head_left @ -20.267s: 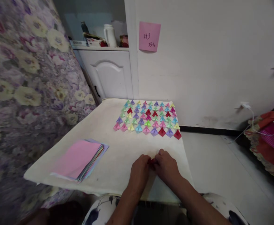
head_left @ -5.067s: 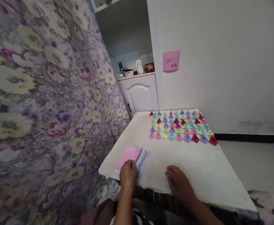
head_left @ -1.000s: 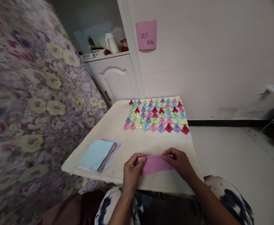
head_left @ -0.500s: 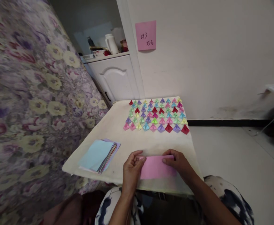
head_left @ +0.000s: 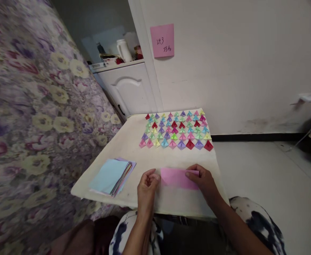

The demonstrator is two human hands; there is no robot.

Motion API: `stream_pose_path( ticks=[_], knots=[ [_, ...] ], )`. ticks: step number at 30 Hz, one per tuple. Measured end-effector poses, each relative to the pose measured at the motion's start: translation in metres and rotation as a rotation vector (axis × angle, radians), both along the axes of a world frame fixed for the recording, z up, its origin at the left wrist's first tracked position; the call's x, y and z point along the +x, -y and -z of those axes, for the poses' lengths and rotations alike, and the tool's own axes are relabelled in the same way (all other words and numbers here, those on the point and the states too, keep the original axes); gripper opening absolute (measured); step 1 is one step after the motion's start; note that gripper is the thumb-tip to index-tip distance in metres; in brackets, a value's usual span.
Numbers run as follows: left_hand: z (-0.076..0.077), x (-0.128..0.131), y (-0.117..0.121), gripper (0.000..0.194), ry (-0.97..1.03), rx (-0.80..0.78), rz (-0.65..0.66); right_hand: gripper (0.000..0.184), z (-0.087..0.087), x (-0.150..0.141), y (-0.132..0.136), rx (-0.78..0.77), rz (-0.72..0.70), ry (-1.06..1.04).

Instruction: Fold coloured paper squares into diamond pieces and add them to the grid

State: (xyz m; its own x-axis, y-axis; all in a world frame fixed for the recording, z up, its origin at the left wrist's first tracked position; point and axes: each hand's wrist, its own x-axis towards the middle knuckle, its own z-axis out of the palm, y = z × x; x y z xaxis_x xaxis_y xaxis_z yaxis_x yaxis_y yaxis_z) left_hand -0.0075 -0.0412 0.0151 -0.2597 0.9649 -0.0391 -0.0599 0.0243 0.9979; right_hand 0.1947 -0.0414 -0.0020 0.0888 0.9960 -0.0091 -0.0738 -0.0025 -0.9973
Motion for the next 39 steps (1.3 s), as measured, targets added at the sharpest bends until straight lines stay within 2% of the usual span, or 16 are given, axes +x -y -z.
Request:
stream_pose_path(
  ticks=[2,4,6,7,10,14,18,22,30,32,36,39],
  knots=[
    [-0.002,0.003,0.003,0.029,0.006,-0.01,0.02,0.007,-0.004,-0.002,0.002,0.158,0.08,0.095],
    [-0.006,0.011,0.008,0.033,0.097,-0.086,0.212,0.002,-0.007,-0.005,0.005,0.357,0.144,0.212],
    [-0.009,0.023,0.015,0.041,0.273,-0.22,0.426,0.009,-0.008,-0.008,0.008,0.522,0.164,0.334],
    [-0.01,0.029,0.017,0.043,0.369,-0.248,0.474,0.012,-0.007,-0.009,0.01,0.584,0.157,0.389],
    [-0.011,0.042,0.021,0.032,0.573,-0.276,0.495,0.021,-0.001,-0.014,0.014,0.717,0.085,0.509],
    [-0.008,0.043,0.019,0.019,0.636,-0.246,0.388,0.03,0.006,-0.02,0.017,0.793,0.003,0.565],
    [-0.006,0.037,0.016,0.023,0.63,-0.191,0.309,0.032,0.005,-0.021,0.017,0.715,0.053,0.526],
    [-0.006,0.034,0.016,0.021,0.656,-0.152,0.251,0.026,0.0,-0.019,0.016,0.624,0.055,0.455],
    [-0.012,0.041,0.015,0.034,0.684,-0.093,0.258,0.026,-0.002,-0.021,0.018,0.579,-0.031,0.329],
    [-0.011,0.041,0.015,0.036,0.652,-0.096,0.223,0.023,-0.002,-0.021,0.018,0.494,-0.022,0.201],
    [-0.009,0.04,0.016,0.041,0.561,-0.102,0.119,0.031,-0.003,-0.018,0.015,0.166,-0.076,-0.161],
    [-0.009,0.043,0.017,0.039,0.54,-0.112,0.114,0.037,-0.003,-0.019,0.011,0.02,-0.139,-0.227]
  ],
)
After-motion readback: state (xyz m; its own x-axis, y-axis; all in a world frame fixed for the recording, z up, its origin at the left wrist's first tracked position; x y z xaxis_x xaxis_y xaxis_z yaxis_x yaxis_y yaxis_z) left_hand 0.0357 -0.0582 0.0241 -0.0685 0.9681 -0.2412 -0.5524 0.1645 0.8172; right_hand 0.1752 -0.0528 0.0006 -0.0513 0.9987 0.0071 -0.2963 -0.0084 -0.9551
